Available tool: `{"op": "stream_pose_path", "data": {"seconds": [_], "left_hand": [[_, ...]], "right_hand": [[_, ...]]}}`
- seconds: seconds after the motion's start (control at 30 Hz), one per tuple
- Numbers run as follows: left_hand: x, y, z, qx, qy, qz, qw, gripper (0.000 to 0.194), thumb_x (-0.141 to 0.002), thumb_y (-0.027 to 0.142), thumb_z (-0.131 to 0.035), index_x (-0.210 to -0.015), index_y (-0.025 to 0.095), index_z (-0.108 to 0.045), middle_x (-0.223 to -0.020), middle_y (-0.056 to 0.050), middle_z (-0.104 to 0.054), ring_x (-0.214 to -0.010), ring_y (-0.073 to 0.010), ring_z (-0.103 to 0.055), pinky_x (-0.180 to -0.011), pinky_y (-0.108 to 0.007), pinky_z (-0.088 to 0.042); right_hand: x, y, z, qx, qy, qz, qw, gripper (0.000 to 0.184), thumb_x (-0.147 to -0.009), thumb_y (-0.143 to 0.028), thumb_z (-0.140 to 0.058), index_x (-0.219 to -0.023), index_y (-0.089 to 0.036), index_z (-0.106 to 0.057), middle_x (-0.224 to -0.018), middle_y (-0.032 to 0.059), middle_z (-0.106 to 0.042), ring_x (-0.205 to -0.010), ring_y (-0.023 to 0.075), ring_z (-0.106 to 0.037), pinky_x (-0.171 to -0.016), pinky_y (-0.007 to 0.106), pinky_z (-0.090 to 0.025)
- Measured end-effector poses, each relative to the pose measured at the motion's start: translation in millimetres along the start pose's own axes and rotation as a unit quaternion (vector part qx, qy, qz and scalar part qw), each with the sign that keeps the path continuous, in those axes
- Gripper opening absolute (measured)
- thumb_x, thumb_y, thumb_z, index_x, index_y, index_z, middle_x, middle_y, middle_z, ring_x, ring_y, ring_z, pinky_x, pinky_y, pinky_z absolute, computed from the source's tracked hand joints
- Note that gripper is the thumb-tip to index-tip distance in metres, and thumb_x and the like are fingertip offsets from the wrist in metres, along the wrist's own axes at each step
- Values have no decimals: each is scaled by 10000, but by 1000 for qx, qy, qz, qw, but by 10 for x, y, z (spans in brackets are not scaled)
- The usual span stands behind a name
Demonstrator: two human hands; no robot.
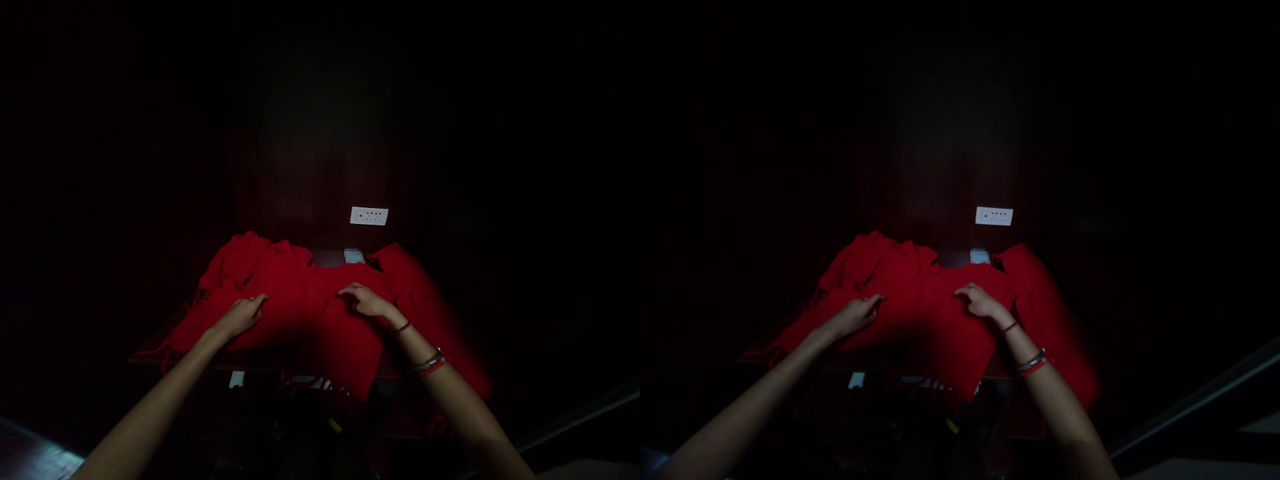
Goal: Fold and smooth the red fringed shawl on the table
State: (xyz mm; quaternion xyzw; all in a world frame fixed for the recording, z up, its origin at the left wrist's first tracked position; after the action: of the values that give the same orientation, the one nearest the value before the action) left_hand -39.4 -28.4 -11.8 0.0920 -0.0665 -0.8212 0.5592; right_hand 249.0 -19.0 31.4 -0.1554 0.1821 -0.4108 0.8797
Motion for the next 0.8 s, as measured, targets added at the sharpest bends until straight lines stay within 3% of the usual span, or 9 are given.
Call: {"op": "stream_pose_path", "data": {"seconds": [0.13,0.2,0.27,0.4,0.5,0.57,0.67,0.73,0.8], "left_hand": [[-63,156,199,63,54,-34,996,263,-690,204,-377,-826,160,-597,-813,-73,-615,-767,-175,-551,-735,-287,-400],[-58,308,359,163,55,-38,984,246,-684,262,-410,-803,157,-598,-774,-54,-617,-729,-166,-553,-692,-279,-417],[-42,505,511,286,42,-52,956,266,-673,318,-450,-830,151,-586,-778,-41,-617,-735,-158,-554,-677,-269,-426],[-56,731,701,422,75,-57,902,282,-644,355,-523,-822,142,-572,-820,-38,-608,-787,-151,-546,-724,-261,-412],[-116,624,673,455,129,-1,881,290,-618,361,-547,-795,132,-561,-759,-27,-593,-730,-141,-544,-678,-248,-418],[-156,551,584,480,140,38,865,306,-614,370,-546,-803,129,-547,-701,-11,-574,-655,-126,-538,-611,-239,-423],[-206,657,415,520,109,38,847,304,-636,356,-529,-837,129,-526,-656,6,-546,-604,-109,-533,-579,-232,-428],[-239,880,308,511,47,-19,858,270,-660,320,-511,-852,130,-521,-657,5,-546,-626,-109,-544,-612,-238,-436],[-279,1077,236,426,-3,-85,901,212,-687,274,-481,-837,134,-534,-676,-6,-558,-657,-119,-549,-646,-250,-437]], "right_hand": [[108,-391,-237,-40,50,28,998,555,-738,-308,-487,-1250,-195,-307,-1203,95,-403,-1075,179,-379,-893,345,-304],[76,-579,-418,-7,49,24,998,716,-687,-409,-540,-1293,-222,-207,-1246,104,-354,-1119,227,-322,-907,406,-264],[6,-691,-601,39,29,18,999,769,-667,-399,-568,-1303,-247,-163,-1225,105,-386,-1113,254,-321,-913,480,-197],[-126,-663,-766,123,-4,3,992,363,-756,-173,-451,-1114,-232,-469,-992,79,-559,-973,213,-447,-901,490,-171],[-141,-517,-542,107,37,18,993,218,-766,-132,-416,-870,-197,-596,-870,59,-586,-869,177,-495,-871,403,-266],[-96,-326,-192,41,130,2,991,204,-774,-155,-416,-870,-182,-594,-860,53,-583,-828,151,-508,-812,319,-343],[75,88,382,-19,294,-73,953,211,-771,-161,-409,-883,-168,-587,-906,62,-569,-869,148,-502,-806,287,-365],[185,353,557,-18,292,-153,944,222,-748,-129,-412,-870,-145,-597,-948,86,-558,-909,162,-493,-837,297,-352],[295,501,531,-13,233,-221,947,249,-746,-144,-418,-927,-114,-587,-1000,116,-542,-960,186,-476,-867,317,-333]]}}
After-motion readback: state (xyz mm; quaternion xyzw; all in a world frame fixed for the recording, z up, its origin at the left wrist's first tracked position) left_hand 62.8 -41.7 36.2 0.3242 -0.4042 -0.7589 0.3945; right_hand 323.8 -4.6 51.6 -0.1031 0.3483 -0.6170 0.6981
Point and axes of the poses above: each hand's wrist, its own x-axis away from the middle knuckle, its own z-axis out of the back of the hand, y = z × x, the point moved 5 cm from there along -x, towards the middle knuckle
